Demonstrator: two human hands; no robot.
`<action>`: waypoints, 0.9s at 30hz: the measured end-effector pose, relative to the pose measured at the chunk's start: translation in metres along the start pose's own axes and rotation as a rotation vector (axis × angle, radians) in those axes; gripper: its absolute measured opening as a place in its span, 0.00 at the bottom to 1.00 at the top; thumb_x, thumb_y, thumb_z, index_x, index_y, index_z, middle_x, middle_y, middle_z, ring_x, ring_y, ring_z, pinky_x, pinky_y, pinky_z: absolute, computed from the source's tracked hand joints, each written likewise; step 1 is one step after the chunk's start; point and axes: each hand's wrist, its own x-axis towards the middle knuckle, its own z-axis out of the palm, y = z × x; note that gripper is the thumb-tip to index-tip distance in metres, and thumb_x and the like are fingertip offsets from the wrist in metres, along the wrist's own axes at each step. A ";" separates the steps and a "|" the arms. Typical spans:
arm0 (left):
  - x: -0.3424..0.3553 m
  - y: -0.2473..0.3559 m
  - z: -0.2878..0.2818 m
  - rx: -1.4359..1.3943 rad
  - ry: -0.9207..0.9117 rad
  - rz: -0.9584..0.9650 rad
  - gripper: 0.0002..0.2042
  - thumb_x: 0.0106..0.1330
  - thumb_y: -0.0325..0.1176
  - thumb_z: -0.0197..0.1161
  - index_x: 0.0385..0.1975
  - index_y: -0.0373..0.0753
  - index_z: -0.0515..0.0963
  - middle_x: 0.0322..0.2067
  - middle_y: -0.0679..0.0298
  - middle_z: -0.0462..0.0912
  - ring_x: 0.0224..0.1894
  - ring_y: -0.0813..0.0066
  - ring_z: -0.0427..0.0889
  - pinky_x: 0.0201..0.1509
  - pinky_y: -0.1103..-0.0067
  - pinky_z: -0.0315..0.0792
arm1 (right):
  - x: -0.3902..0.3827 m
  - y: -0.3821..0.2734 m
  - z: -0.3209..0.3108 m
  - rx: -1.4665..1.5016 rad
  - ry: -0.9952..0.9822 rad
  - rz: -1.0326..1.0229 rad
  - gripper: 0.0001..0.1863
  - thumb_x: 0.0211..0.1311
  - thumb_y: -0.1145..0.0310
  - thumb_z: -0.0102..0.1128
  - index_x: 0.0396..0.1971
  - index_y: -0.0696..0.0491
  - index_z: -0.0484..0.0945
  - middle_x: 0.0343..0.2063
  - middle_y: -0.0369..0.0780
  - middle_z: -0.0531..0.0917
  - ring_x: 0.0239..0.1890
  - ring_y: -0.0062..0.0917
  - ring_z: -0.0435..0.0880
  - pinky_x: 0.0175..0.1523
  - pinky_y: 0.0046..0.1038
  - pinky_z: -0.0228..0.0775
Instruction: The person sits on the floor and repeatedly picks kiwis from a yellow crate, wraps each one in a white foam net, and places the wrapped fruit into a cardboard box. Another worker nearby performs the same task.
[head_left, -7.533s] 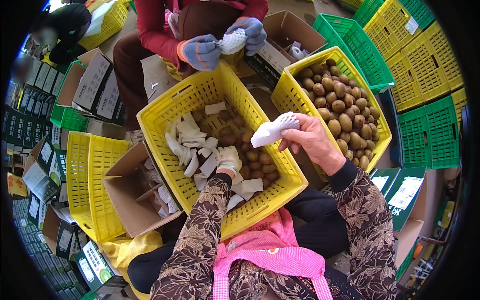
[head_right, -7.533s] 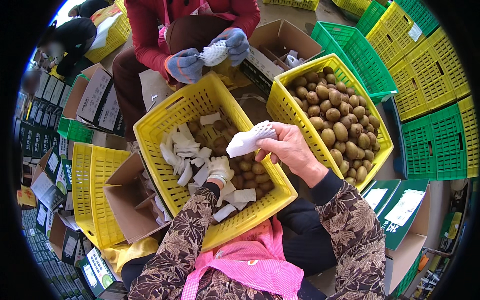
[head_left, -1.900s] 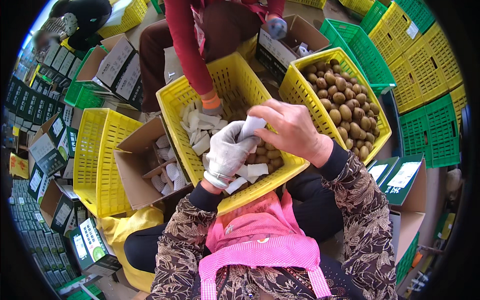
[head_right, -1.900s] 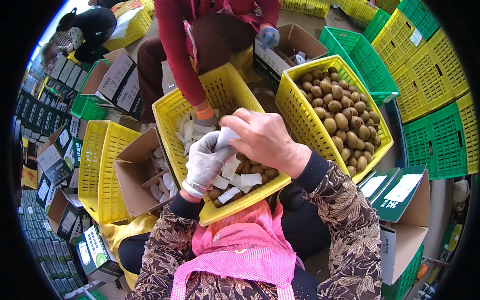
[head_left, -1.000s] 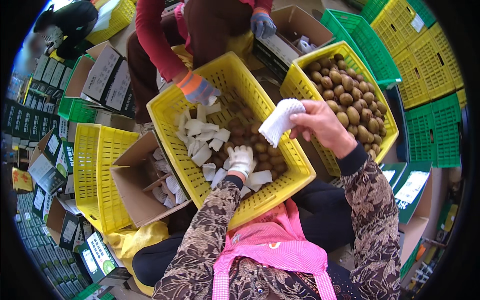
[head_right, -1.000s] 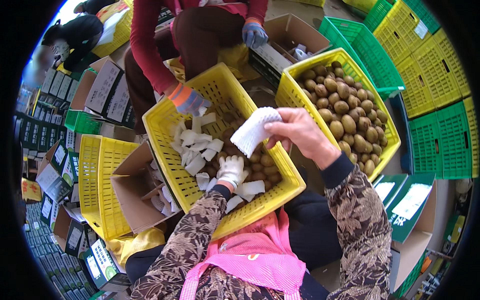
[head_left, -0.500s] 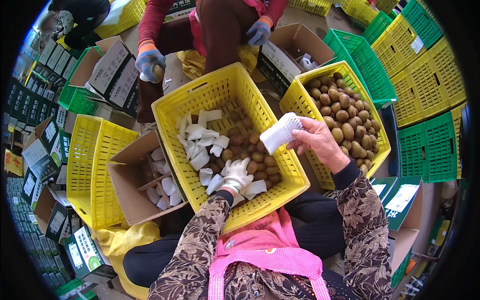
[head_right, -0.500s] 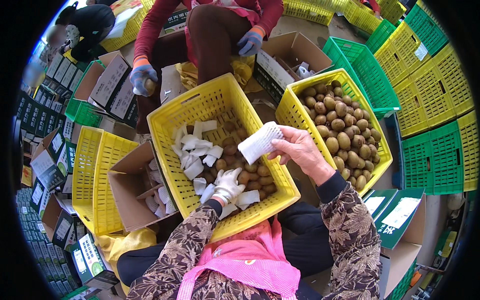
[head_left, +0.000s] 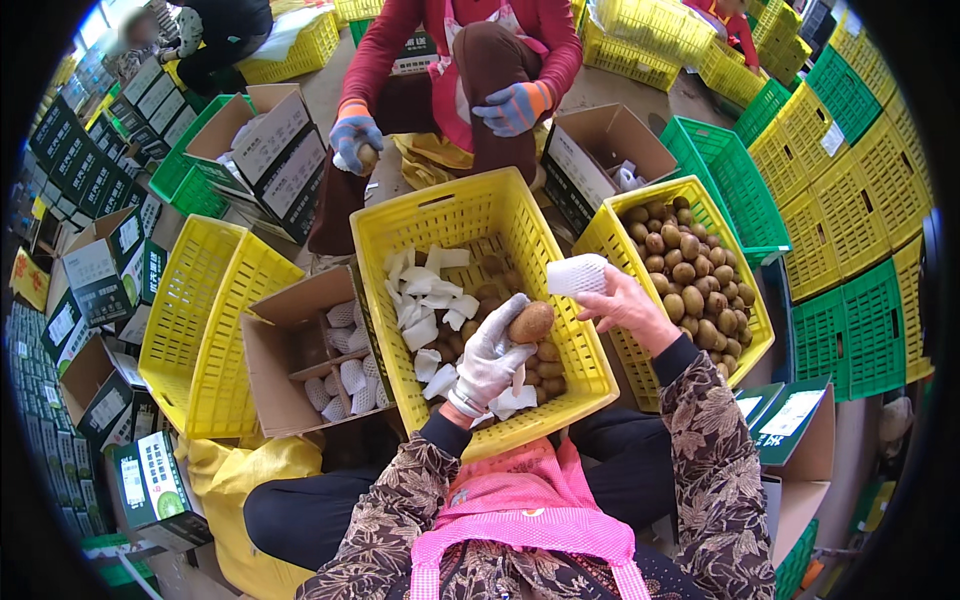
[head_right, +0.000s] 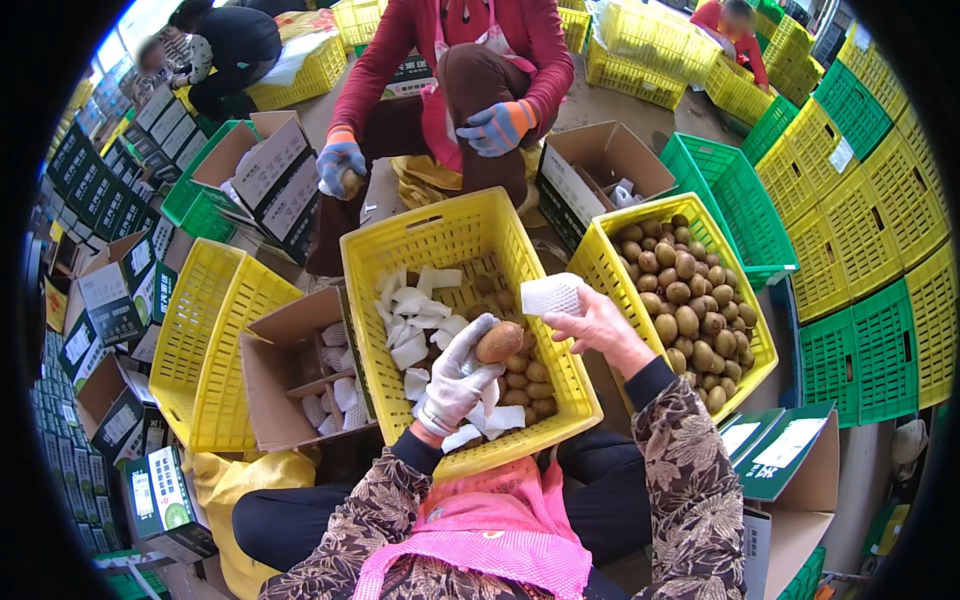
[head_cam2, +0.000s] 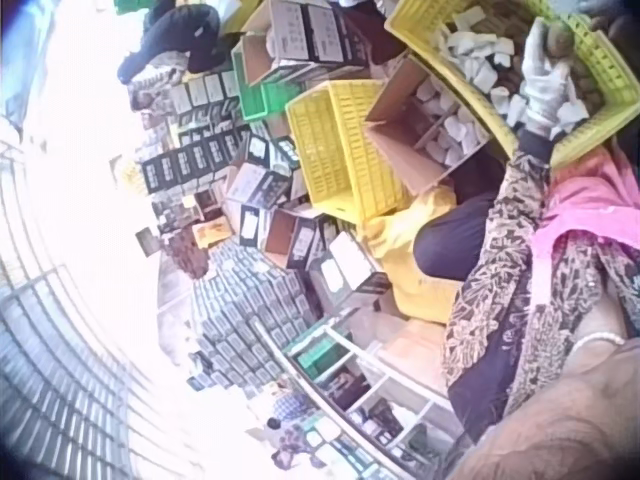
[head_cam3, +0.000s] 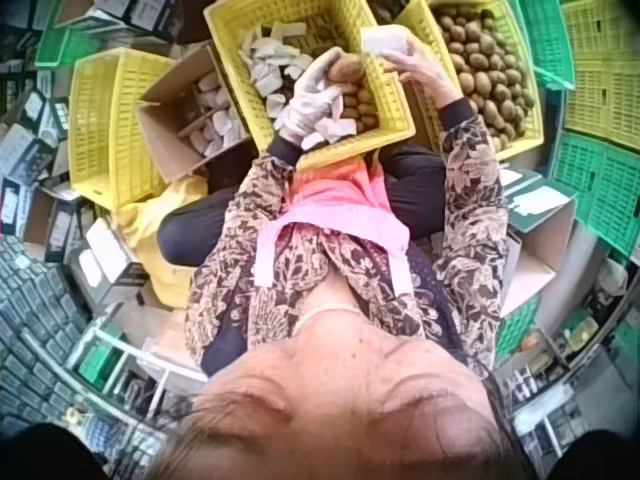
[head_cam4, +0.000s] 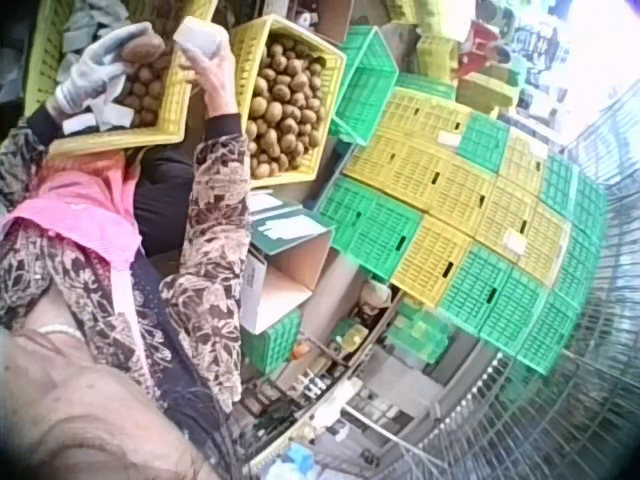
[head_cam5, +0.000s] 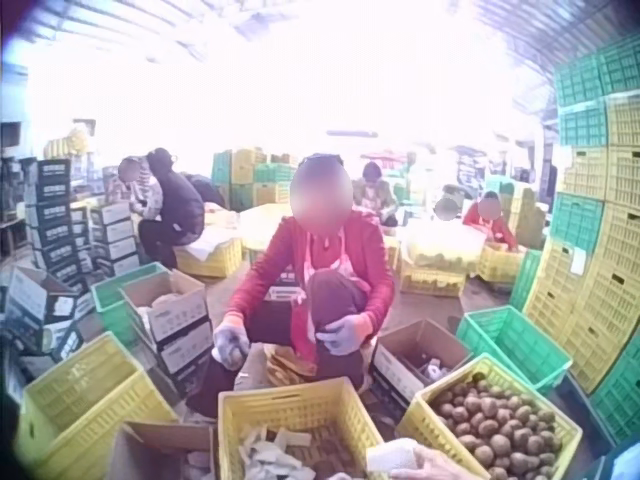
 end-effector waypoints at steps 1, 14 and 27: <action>-0.001 0.003 0.000 -0.029 0.000 0.009 0.34 0.54 0.13 0.62 0.64 0.33 0.61 0.61 0.59 0.67 0.62 0.69 0.68 0.65 0.76 0.63 | -0.002 -0.006 0.000 0.060 -0.071 0.009 0.32 0.54 0.58 0.68 0.56 0.56 0.67 0.45 0.40 0.79 0.33 0.18 0.82 0.26 0.14 0.73; -0.011 -0.015 -0.045 1.245 0.128 0.177 0.34 0.52 0.48 0.70 0.56 0.35 0.71 0.55 0.49 0.73 0.56 0.56 0.73 0.59 0.71 0.68 | -0.010 -0.022 0.032 0.108 -0.182 -0.003 0.20 0.54 0.66 0.70 0.45 0.57 0.76 0.29 0.37 0.84 0.20 0.16 0.82 0.20 0.13 0.68; 0.024 0.004 -0.023 -0.706 -0.316 -0.153 0.18 0.61 0.34 0.66 0.48 0.33 0.74 0.43 0.61 0.80 0.43 0.73 0.80 0.50 0.76 0.73 | -0.014 -0.029 0.042 0.359 -0.504 0.059 0.28 0.53 0.64 0.70 0.52 0.60 0.71 0.30 0.40 0.83 0.21 0.20 0.83 0.21 0.15 0.72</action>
